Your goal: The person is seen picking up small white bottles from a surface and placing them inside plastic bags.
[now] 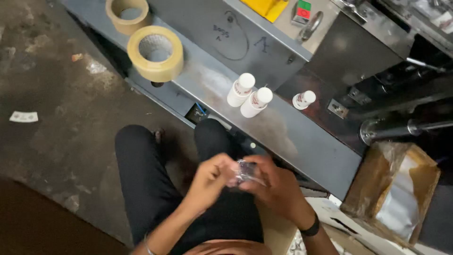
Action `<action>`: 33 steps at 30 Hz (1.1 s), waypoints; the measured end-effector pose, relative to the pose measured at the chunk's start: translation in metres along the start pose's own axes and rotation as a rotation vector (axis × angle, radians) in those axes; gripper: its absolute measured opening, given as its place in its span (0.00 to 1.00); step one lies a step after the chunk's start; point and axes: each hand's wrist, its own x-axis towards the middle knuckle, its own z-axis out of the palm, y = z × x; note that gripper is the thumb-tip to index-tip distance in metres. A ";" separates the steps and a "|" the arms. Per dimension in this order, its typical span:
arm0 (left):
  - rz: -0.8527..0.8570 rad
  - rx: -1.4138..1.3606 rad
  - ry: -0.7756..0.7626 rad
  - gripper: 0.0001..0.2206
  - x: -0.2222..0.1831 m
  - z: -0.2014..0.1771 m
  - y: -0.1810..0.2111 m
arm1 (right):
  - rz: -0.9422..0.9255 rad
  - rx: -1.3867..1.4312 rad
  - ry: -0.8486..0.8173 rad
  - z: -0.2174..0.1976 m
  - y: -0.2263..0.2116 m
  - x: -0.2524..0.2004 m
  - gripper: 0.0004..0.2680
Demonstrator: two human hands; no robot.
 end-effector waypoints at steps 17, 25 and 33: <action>0.167 -0.039 0.092 0.08 0.001 0.021 0.024 | -0.471 0.469 0.279 0.021 0.018 -0.005 0.09; -0.120 0.002 0.038 0.05 0.005 -0.014 -0.003 | -0.276 0.467 0.072 0.061 0.061 0.004 0.10; 0.147 1.653 -0.135 0.05 0.034 -0.024 0.013 | -0.363 -0.376 0.156 0.039 0.037 0.035 0.11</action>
